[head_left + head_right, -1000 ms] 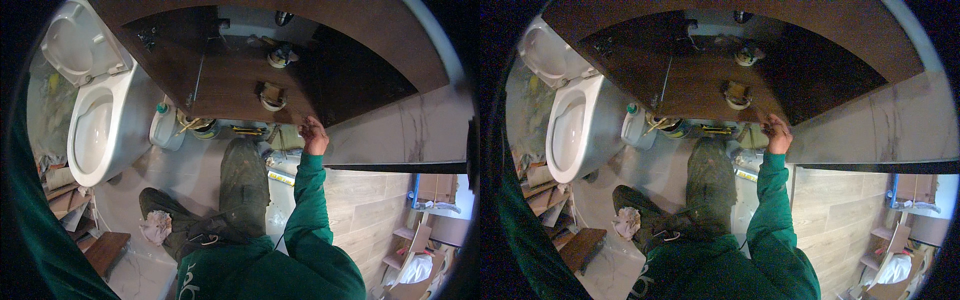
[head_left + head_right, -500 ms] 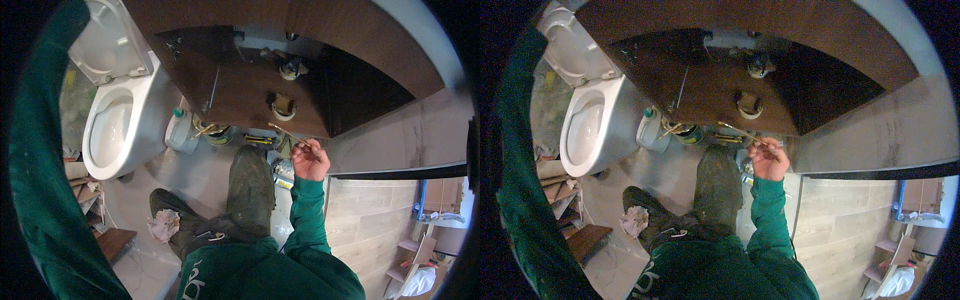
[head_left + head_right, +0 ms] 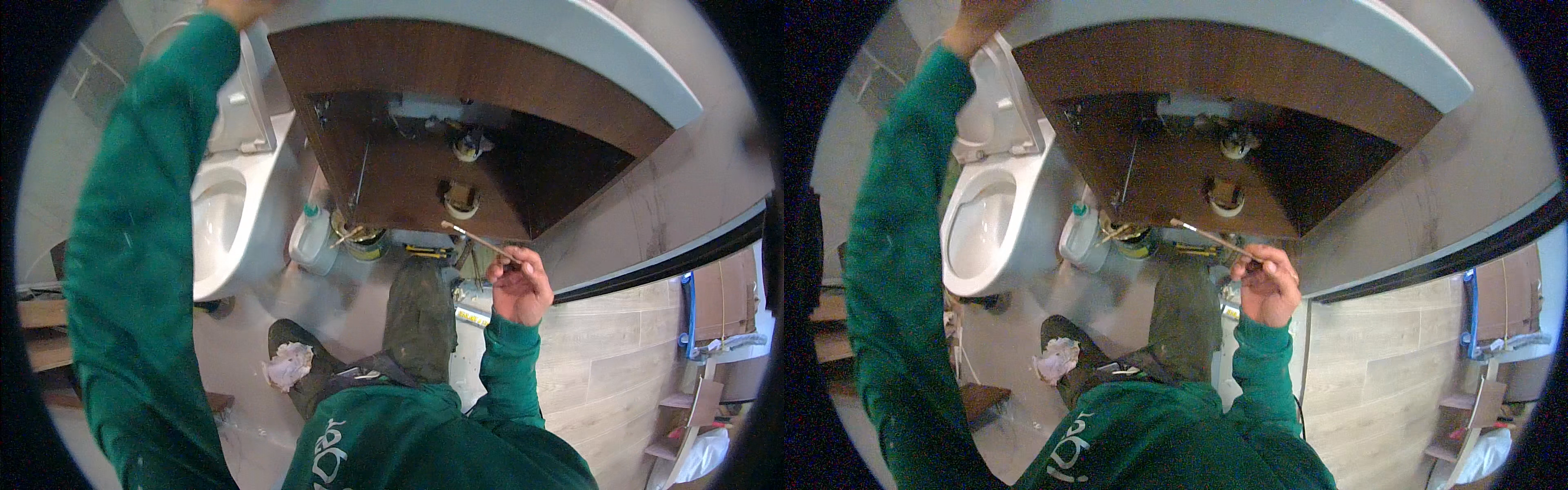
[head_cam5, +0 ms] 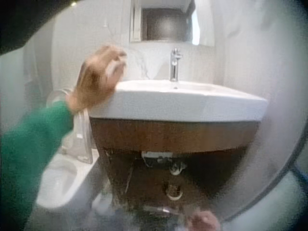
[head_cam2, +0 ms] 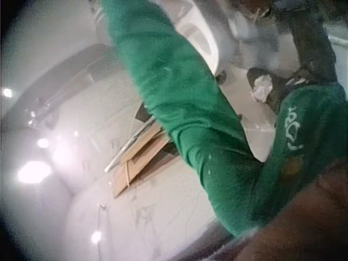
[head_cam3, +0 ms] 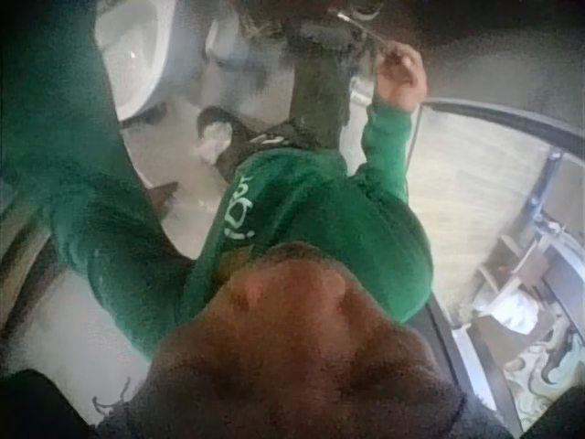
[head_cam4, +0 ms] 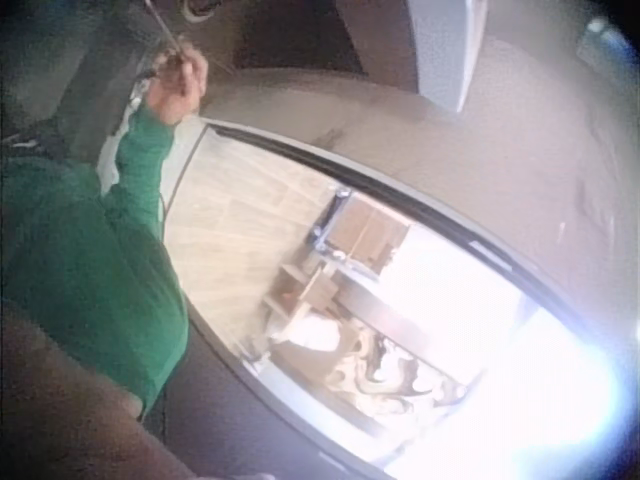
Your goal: The person sits on the floor and uses a small brush to apply paint to the interior edges and corners of a bathroom vanity cabinet. They repeatedly dip the brush into a small paint container and wipe excess paint on a cloth.
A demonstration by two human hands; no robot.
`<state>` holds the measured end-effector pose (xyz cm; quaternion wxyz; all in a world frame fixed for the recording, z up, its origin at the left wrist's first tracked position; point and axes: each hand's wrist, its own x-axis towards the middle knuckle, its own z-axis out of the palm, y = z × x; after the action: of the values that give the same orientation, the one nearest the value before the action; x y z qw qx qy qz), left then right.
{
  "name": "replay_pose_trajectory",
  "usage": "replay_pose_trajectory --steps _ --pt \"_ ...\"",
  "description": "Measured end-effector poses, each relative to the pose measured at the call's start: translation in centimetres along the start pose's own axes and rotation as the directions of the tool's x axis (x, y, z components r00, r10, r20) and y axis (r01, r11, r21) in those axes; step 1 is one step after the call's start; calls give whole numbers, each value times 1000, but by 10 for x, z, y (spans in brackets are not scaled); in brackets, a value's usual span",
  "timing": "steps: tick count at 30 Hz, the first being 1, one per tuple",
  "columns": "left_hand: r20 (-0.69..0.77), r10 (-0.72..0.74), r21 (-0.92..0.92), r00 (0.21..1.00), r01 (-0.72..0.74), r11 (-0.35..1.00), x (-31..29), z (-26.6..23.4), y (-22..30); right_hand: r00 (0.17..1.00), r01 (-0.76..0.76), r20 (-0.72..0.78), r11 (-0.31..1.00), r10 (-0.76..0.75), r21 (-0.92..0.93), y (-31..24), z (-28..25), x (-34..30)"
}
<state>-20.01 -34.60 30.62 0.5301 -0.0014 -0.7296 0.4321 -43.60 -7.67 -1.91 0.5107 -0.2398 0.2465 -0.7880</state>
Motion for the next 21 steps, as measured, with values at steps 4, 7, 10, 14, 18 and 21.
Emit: replay_pose_trajectory --steps 4,7,10,14,18,21 --pt "548 -91 -379 831 344 859 -17 -73 112 983 183 52 973 -177 -138 -29 23 -19" --pt "673 -148 -470 725 573 672 -41 -101 180 966 237 145 959 -215 -156 -35 33 -22" --pt "737 -171 -463 654 672 578 -56 -113 194 967 217 178 956 -183 -196 -31 41 -23" --pt "736 -147 -473 661 658 586 -58 -117 196 972 196 168 958 -161 -212 -22 50 -24" --pt "735 -127 -487 666 649 585 -63 -119 203 965 210 204 948 -163 -237 -19 55 -23" --pt "713 -114 -506 692 621 599 -68 -119 204 963 213 222 941 -155 -265 -19 58 -24"
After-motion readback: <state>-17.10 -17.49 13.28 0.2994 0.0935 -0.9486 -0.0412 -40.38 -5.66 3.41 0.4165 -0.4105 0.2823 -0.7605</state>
